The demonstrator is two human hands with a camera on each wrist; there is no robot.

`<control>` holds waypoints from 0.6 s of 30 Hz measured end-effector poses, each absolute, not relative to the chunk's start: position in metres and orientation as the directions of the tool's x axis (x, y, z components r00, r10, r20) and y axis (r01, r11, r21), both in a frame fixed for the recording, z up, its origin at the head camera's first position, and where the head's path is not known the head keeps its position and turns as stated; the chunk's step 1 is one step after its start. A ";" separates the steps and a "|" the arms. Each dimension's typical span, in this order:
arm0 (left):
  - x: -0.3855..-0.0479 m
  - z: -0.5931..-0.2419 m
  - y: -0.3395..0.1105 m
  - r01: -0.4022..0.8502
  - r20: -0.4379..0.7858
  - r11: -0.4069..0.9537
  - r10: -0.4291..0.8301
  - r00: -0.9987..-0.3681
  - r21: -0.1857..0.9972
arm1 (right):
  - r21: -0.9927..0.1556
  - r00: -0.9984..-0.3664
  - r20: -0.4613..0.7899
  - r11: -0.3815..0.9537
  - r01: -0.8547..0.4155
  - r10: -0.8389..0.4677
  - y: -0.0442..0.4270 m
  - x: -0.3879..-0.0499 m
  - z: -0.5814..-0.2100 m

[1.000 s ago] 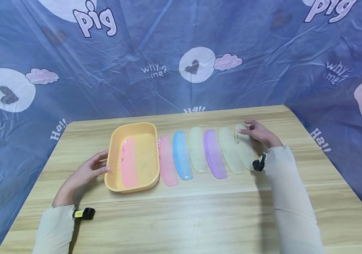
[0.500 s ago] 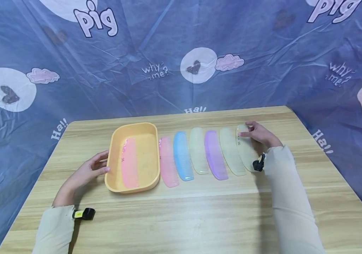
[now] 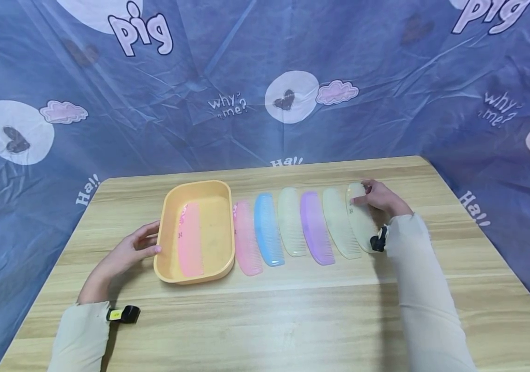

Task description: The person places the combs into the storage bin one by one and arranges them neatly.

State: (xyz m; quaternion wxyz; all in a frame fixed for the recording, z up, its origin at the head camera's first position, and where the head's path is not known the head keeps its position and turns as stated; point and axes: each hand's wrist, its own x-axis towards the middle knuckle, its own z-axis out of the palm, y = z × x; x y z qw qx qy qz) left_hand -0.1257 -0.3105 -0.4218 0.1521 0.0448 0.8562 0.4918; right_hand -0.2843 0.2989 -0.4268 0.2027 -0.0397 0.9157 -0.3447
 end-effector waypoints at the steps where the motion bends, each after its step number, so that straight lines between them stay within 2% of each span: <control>1: -0.125 -0.423 -0.311 -0.078 -0.220 0.509 0.225 -0.949 0.857 | -0.647 -0.913 -0.349 0.759 0.072 -0.211 0.299 -0.284 -0.427; 12: -0.124 -0.420 -0.309 -0.088 -0.224 0.499 0.221 -0.949 0.862 | -0.642 -0.910 -0.360 0.762 0.082 -0.206 0.296 -0.284 -0.423; 18: -0.123 -0.418 -0.308 -0.092 -0.229 0.499 0.220 -0.948 0.862 | -0.658 -0.921 -0.320 0.751 0.049 -0.220 0.296 -0.285 -0.424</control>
